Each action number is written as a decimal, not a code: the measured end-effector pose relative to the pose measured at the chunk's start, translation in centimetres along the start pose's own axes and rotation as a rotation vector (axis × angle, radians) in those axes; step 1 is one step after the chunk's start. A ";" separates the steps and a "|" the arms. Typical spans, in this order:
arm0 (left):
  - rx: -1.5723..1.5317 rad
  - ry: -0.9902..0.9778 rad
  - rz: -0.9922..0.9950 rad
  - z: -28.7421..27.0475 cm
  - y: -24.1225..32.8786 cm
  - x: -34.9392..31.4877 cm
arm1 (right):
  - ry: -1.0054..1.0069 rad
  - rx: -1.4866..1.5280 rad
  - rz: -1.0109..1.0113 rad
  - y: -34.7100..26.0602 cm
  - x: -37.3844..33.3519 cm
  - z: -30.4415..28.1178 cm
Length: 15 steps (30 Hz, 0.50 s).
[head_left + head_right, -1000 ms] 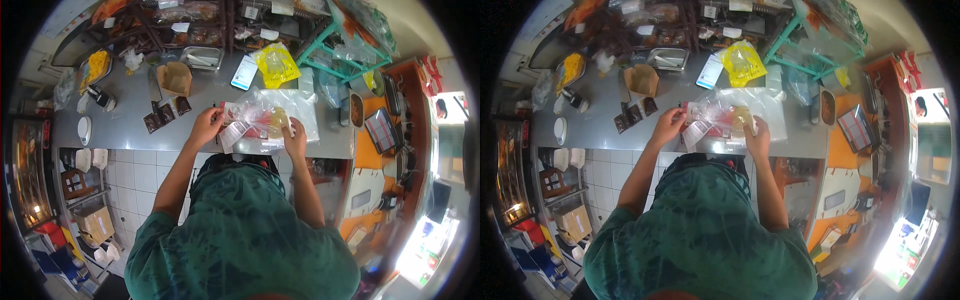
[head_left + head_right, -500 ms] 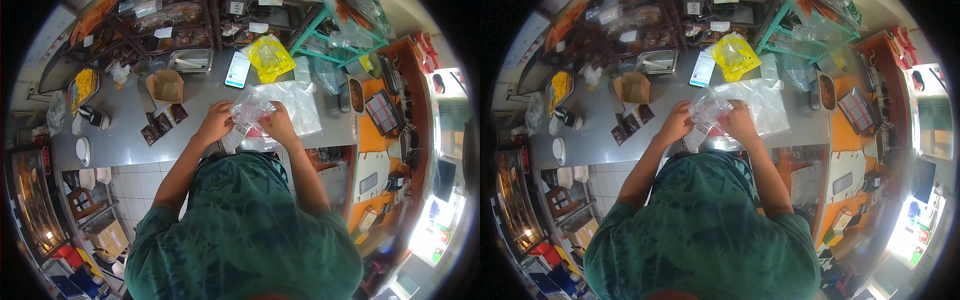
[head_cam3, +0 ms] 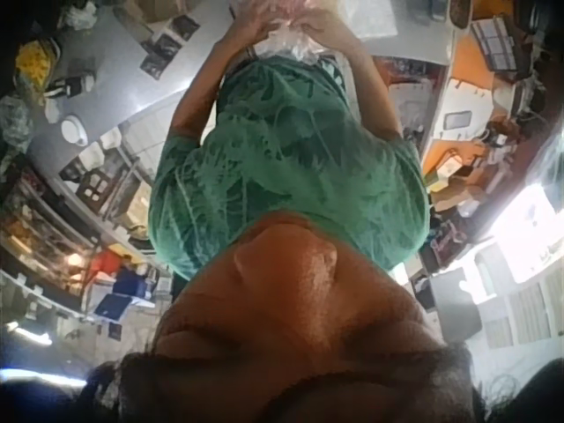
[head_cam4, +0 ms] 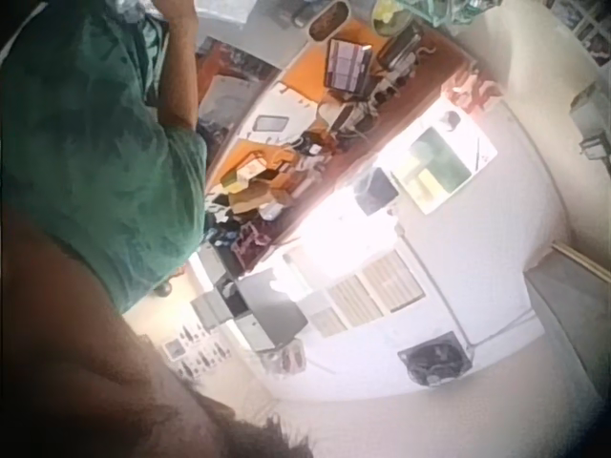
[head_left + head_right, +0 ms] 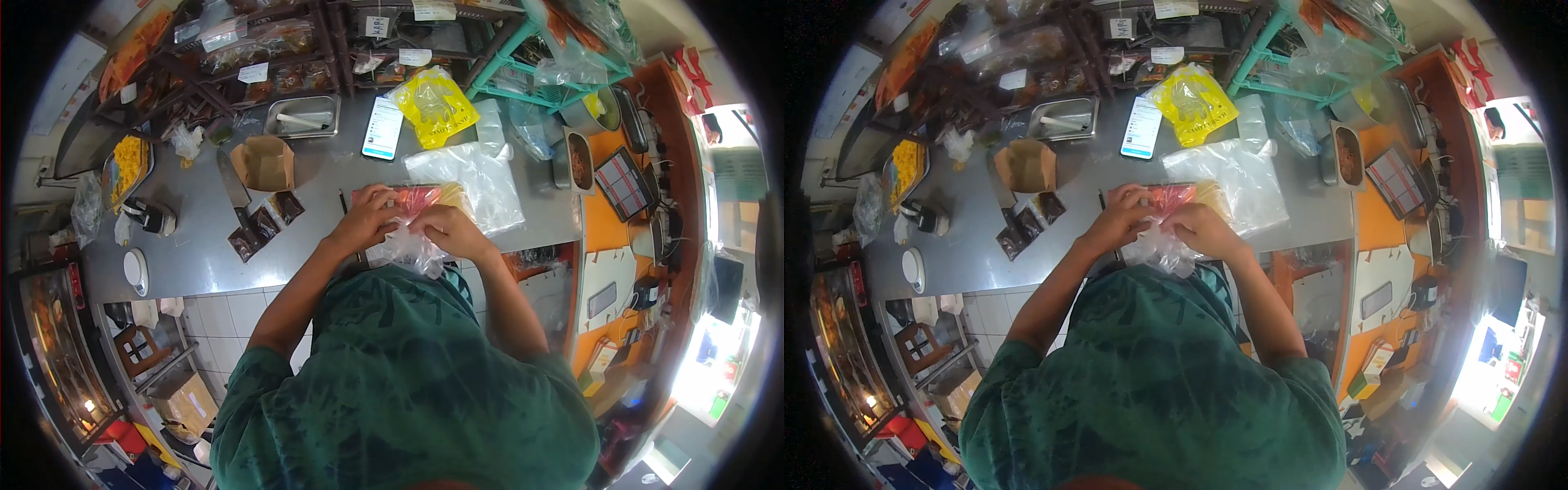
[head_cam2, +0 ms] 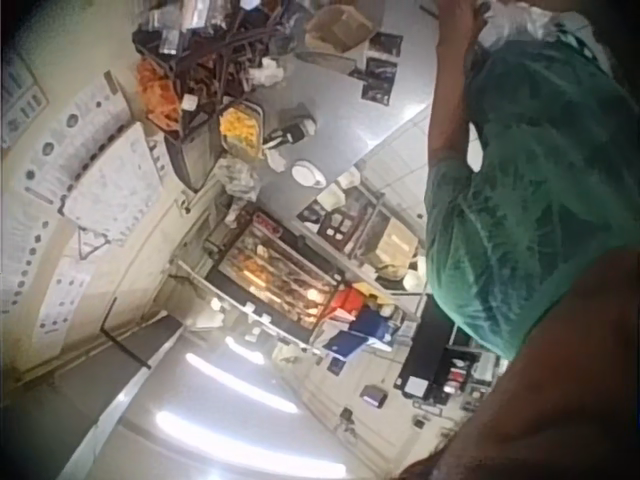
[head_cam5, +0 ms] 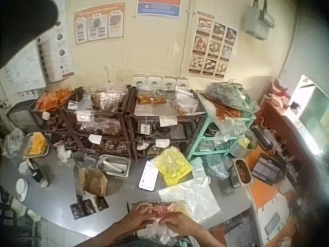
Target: The person places food items into a small red box, inserts the box and additional packets into a clear plastic bag, seals the bag with tape, and attaches a receipt before handing it to a customer at a window.
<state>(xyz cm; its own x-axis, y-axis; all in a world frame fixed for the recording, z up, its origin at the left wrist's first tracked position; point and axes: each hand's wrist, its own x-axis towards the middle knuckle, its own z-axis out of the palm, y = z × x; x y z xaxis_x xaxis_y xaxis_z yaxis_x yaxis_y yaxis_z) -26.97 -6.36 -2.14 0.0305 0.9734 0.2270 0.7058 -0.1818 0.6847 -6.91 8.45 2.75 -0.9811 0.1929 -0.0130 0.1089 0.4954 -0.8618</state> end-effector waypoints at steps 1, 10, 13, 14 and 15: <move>-0.004 0.001 0.001 0.1 -0.1 -0.1 | 0.024 0.075 0.194 -0.5 0.2 0.0; 0.110 -0.086 0.024 0.1 -0.3 0.4 | 0.093 -0.393 -0.062 1.0 1.4 0.2; 0.035 -0.099 -0.005 0.1 -0.5 0.5 | 0.009 -0.417 -0.005 1.8 1.4 0.2; 0.017 -0.110 -0.005 0.1 -0.5 0.5 | 0.009 -0.415 -0.003 2.0 1.3 0.3; 0.000 -0.120 -0.006 0.0 -0.5 0.5 | 0.015 -0.478 -0.045 2.2 1.4 0.3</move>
<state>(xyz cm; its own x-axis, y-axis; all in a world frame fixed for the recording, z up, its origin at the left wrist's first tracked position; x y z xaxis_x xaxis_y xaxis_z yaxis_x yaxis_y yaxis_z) -27.32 -5.78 -2.43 0.1109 0.9842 0.1381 0.7060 -0.1758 0.6860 -8.09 9.56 0.69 -0.9844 0.1733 0.0291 0.1316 0.8365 -0.5319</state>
